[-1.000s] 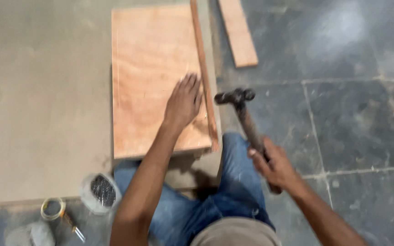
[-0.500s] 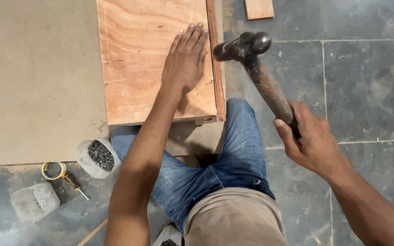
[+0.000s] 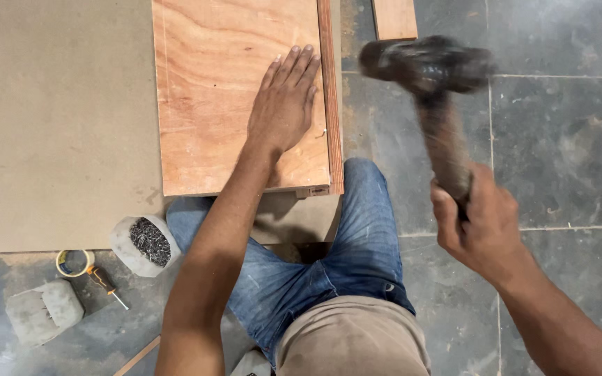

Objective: The person sits on the floor and uses a hammer to drive nails into a wooden board, securing it to a frame. The person repeatedly picks up nails and hammers them into place along the edges of the board.

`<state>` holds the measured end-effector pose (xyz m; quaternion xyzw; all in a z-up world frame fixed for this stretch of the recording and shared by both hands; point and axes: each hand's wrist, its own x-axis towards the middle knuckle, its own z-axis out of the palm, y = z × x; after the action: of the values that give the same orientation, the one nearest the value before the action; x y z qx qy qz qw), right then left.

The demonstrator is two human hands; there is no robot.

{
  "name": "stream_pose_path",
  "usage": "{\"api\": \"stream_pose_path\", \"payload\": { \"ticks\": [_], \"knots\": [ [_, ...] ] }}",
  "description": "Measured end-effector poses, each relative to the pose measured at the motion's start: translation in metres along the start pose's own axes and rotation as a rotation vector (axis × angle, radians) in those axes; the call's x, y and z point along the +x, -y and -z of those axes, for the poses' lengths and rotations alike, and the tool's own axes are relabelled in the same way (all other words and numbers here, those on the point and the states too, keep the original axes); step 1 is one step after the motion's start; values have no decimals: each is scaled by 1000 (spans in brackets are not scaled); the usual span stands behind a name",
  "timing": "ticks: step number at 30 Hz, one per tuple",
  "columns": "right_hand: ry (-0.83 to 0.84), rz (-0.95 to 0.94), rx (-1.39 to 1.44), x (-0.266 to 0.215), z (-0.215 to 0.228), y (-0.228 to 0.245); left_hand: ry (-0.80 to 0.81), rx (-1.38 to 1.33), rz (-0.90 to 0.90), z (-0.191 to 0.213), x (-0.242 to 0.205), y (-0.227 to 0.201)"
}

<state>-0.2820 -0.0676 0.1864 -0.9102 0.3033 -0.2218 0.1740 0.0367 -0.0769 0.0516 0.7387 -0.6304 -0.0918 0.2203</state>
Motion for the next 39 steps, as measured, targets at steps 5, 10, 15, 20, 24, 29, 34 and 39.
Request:
{"api": "stream_pose_path", "payload": {
  "ticks": [5,10,15,20,24,29,34,39],
  "knots": [
    [335,-104,-101,9,-35,-13,34,19,15,3,3,-1],
    [384,-212,-19,9,-40,-28,-55,31,-41,-4,-1,1],
    [82,-105,78,8,-53,-39,-232,26,-117,-1,-3,1],
    [84,-346,296,5,-70,-47,-211,22,-125,5,-2,0],
    [82,-296,341,1,-99,-77,-198,-21,-117,4,-3,-1],
    [173,-565,418,6,-141,-118,-166,-6,-97,5,-2,-3],
    [37,-506,397,25,-165,-139,-175,2,-86,-2,-1,2],
    [-57,-489,401,25,-159,-143,-161,21,-61,-19,11,13]
  ]
}}
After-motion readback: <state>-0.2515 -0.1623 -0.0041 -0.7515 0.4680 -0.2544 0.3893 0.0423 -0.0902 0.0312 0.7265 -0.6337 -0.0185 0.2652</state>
